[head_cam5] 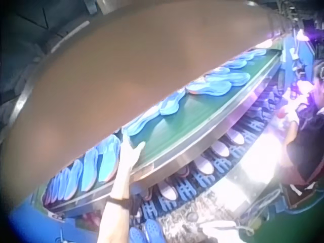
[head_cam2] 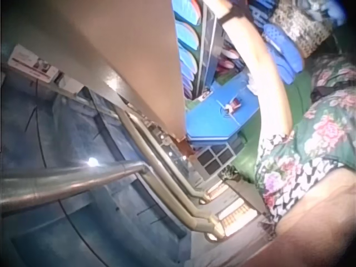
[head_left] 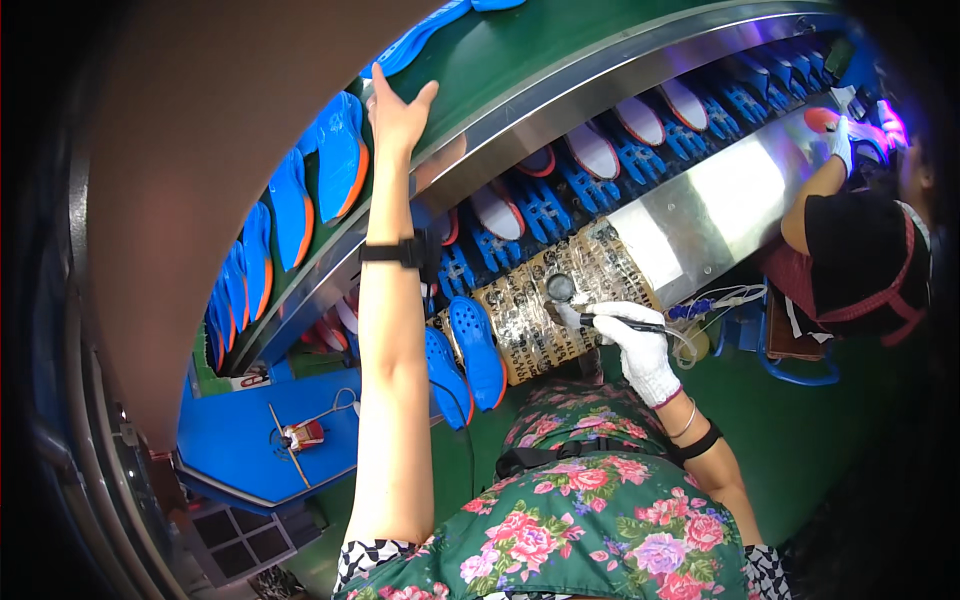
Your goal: Applying adhesive to the interior surface of blue shoe outsoles at a manufacturing conveyor belt.
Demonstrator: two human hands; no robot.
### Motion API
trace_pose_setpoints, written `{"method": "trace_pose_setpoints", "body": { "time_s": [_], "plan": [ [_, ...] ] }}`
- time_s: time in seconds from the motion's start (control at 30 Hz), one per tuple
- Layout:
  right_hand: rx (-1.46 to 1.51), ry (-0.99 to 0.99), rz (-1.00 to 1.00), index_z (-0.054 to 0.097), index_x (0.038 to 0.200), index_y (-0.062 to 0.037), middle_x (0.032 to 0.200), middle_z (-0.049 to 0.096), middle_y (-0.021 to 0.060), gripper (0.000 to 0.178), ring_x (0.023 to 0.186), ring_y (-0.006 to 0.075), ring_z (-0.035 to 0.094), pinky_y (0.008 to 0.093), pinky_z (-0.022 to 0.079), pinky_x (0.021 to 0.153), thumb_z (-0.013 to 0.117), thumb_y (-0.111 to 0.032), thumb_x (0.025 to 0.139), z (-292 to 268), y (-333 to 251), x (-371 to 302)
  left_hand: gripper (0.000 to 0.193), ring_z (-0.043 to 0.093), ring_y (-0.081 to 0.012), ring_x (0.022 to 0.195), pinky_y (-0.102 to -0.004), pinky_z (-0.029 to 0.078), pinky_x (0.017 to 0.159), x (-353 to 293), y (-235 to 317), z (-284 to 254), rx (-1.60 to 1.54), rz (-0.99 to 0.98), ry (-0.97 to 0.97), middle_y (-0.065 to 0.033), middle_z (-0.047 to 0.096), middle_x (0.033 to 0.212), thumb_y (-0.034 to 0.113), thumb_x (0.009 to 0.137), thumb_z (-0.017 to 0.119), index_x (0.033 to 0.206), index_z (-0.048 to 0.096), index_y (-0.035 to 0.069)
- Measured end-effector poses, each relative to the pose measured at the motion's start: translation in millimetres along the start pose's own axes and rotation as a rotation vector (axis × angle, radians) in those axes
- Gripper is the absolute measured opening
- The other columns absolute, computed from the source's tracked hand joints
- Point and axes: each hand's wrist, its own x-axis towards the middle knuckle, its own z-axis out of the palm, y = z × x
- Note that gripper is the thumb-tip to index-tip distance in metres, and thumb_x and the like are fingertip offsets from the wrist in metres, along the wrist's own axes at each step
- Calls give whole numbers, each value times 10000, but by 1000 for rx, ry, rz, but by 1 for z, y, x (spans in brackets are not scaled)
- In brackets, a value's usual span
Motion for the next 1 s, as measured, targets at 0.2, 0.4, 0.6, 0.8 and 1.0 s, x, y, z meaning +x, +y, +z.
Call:
{"method": "trace_pose_setpoints", "body": {
  "time_s": [0.2, 0.4, 0.6, 0.8, 1.0],
  "plan": [
    [71, 66, 67, 769, 1068, 8, 963, 769, 67, 210, 785, 100, 671, 232, 526, 706, 759, 2, 858, -12, -5, 2, 1187, 474, -399, 1409, -429, 395, 1152, 68, -27, 11, 249, -54, -98, -346, 433, 1516, 440, 747, 859, 1607, 189, -31],
    [40, 84, 55, 769, 1065, 11, 972, 772, 72, 210, 769, 98, 669, 222, 519, 683, 752, 12, 856, -32, 1, 11, 1109, 478, -365, 1402, -395, 402, 1134, 5, 63, 0, -209, -58, -145, -322, 438, 1524, 425, 756, 871, 1583, 293, -36],
    [33, 48, 62, 770, 1067, 14, 979, 774, 73, 205, 794, 104, 681, 224, 520, 686, 742, 2, 864, -35, 4, 24, 774, 500, -342, 1360, -455, 406, 1114, -53, -14, -95, -140, 130, 215, -219, 516, 1484, 255, 837, 832, 1516, 496, 97],
    [49, 57, 79, 771, 1070, 13, 1008, 778, 79, 206, 803, 102, 683, 226, 521, 686, 738, -3, 867, -37, 9, 27, 1048, 470, -392, 1396, -444, 366, 1155, -76, -139, -197, 232, -100, 265, -324, 477, 1480, 348, 754, 889, 1577, 332, 18],
    [56, 27, 105, 769, 1084, 10, 1040, 779, 87, 217, 813, 102, 682, 223, 519, 694, 723, 9, 872, -23, 7, 26, 1300, 467, -419, 1409, -442, 372, 1157, -91, -166, -182, 384, -294, 171, -345, 451, 1502, 510, 666, 915, 1617, 185, 7]
  ]
}}
